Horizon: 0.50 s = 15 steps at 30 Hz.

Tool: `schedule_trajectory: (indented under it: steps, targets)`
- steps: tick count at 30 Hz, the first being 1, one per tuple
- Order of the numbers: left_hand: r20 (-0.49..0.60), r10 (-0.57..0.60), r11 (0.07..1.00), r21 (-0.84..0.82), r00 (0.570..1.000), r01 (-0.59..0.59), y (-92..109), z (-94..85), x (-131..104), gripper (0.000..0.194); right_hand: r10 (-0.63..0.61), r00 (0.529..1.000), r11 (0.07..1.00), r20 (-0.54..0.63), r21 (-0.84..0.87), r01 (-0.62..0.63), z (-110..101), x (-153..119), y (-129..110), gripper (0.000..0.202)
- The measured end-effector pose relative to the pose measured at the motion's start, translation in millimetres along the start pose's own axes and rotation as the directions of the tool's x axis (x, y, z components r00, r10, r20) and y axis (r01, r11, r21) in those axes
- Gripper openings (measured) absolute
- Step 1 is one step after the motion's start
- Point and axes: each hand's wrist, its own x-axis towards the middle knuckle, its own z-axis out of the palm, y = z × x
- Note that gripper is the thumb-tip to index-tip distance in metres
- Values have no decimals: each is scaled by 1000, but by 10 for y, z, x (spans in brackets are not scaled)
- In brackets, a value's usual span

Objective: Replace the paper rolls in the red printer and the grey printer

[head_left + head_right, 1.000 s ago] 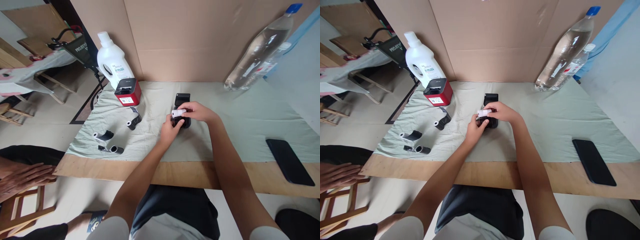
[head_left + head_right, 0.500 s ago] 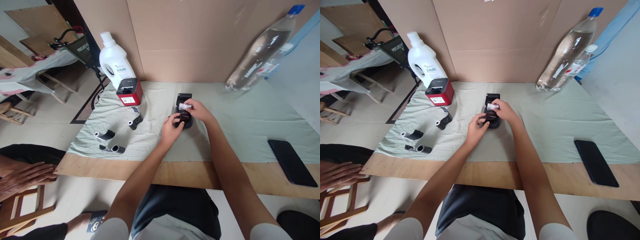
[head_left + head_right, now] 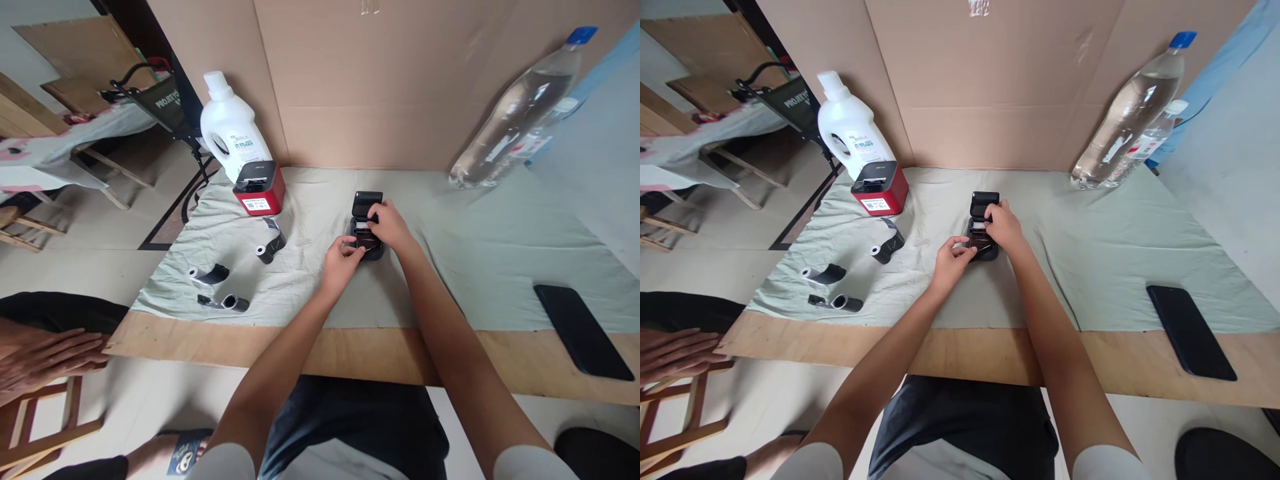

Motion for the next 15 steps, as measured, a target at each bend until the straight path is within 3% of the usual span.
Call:
schedule_trajectory:
  steps: [4, 7, 11, 15]
  targets:
    - [31, -125, 988, -89, 992, 127, 89, -52, -27, 48, 81, 996, 995, -36, -56, -82, 6, 5, -1, 20]
    - [81, -109, 993, -38, 991, 113, 152, -127, -47, 57, 118, 991, 993, -66, -4, -119, 12, 13, 42, 30]
    - [193, 67, 972, 209, 979, -107, 214, -245, -61, 67, 107, 987, 987, -116, 135, -91, 64, 34, 120, 65]
    - [287, 293, 785, 472, 912, -401, 225, -316, -58, 63, 25, 993, 971, -116, 238, 3, 132, 83, 220, 76]
